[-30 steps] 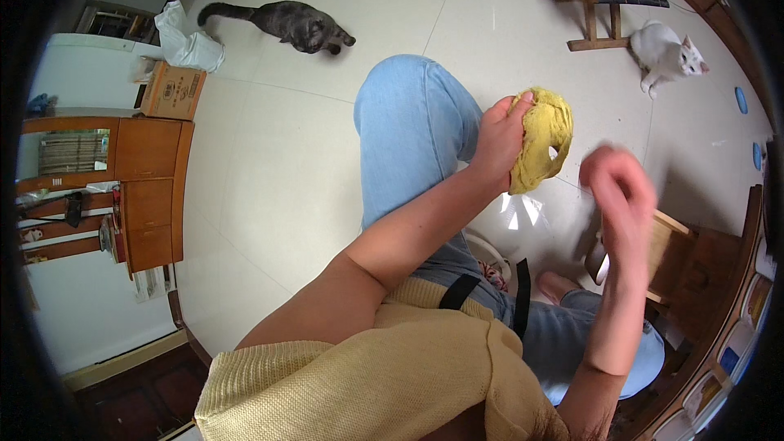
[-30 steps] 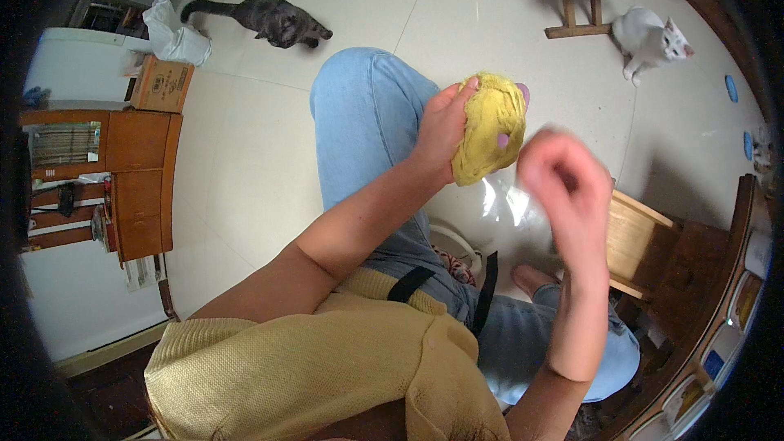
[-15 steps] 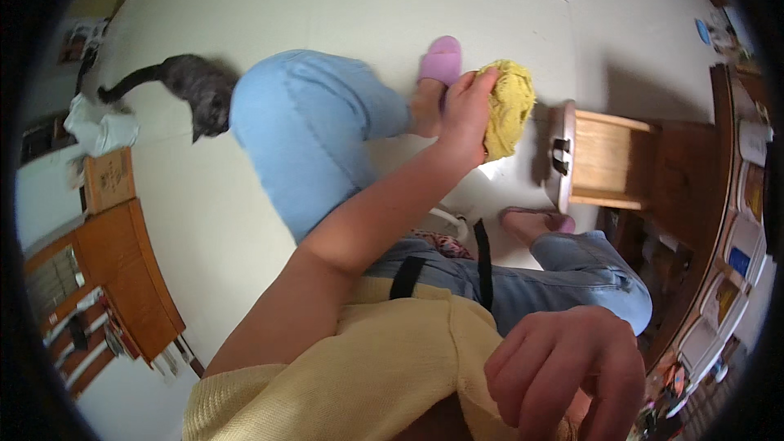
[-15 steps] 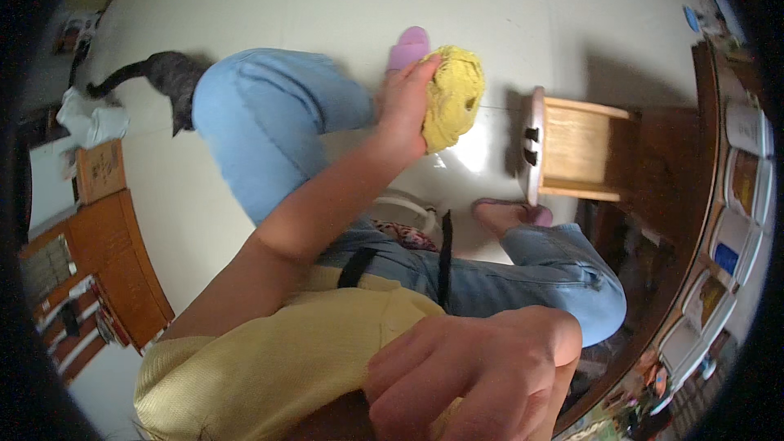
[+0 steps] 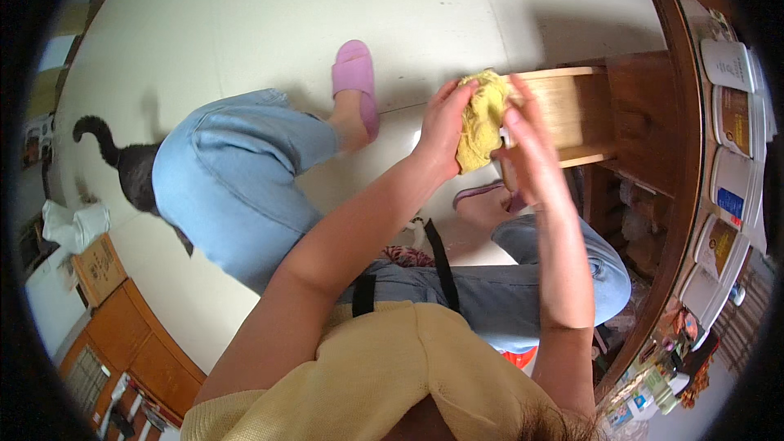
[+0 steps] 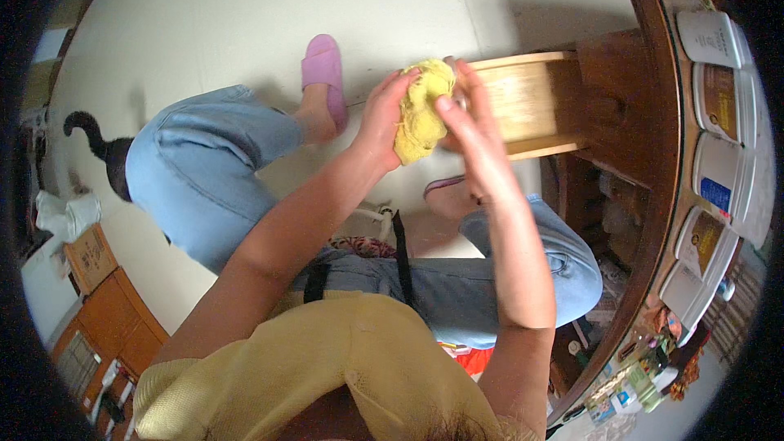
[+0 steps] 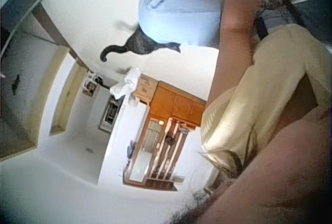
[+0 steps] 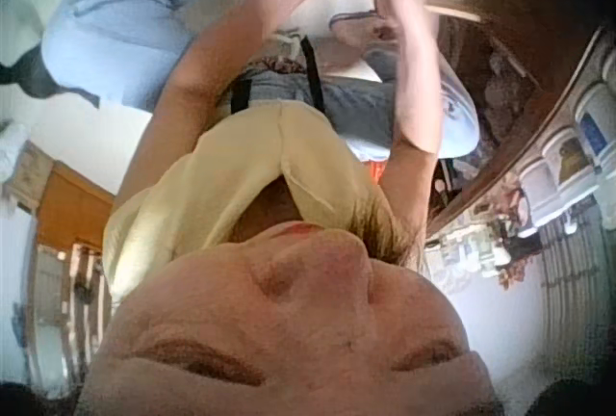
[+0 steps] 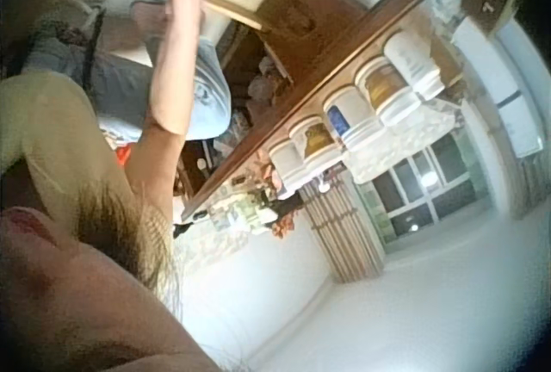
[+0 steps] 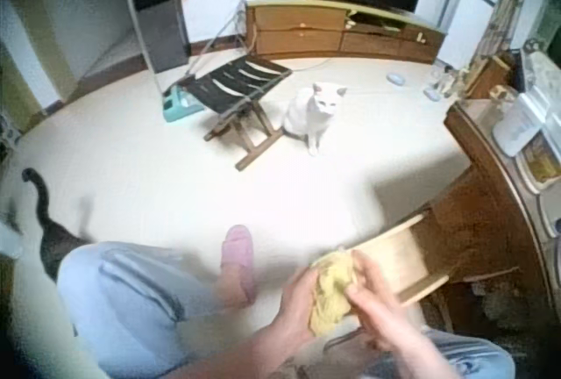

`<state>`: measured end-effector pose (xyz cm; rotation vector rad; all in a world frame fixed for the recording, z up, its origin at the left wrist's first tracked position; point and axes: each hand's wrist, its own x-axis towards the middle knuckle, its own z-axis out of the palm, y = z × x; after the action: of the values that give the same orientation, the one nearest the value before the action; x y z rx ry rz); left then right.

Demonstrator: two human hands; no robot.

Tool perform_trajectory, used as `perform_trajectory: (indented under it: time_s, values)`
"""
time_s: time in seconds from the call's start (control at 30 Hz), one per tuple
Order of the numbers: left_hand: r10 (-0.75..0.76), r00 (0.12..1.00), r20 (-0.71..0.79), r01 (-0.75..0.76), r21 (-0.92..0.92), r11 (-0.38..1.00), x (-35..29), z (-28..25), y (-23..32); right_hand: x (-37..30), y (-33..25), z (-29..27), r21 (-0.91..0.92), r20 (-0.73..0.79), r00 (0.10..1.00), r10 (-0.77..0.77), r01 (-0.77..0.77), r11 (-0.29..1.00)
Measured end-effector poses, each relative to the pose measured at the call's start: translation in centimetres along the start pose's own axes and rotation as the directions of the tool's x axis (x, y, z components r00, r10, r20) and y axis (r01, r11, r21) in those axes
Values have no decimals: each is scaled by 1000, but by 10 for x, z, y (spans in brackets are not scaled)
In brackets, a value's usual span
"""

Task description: The person sits on the floor and wipes the exterior of several white plastic containers with a yellow cloth. They remove the containers from a wooden drawer, wipe them individually, and place them on the table. The person also wipes the inside of the drawer and places a small wooden block inside it.

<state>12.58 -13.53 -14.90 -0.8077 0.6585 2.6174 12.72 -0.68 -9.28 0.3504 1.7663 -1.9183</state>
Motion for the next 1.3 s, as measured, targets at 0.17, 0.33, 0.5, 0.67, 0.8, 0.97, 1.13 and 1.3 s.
perform_trajectory:
  time_s: [0.17,0.33,0.5,0.67,0.8,0.97,1.13,1.3]
  values:
    - [-67,985,162,41,154,987,27,-6,-20,27,43,-15,152,-192,981,29,1,988]
    - [305,939,157,-299,810,504,83,-47,-29,80,40,-110,-786,-329,676,-660,191,588]
    - [-83,979,-187,175,551,816,74,-42,-32,130,54,-148,-828,-526,524,-670,-136,545]
    - [-202,977,-74,214,456,864,71,-48,-31,112,94,-69,-825,-286,847,-448,20,564]
    - [-214,976,-36,210,412,887,73,-51,-32,106,107,-92,-594,-192,930,-312,143,792]
    - [-226,965,-133,262,500,826,68,-47,-38,96,105,-132,-631,-458,845,-277,-88,771]
    - [-310,949,-51,295,481,825,59,-48,-47,131,126,-107,-809,-278,931,-235,-95,580]
    - [-225,973,-49,209,599,773,55,-55,-47,119,122,-98,-940,-14,1000,-7,-11,341]
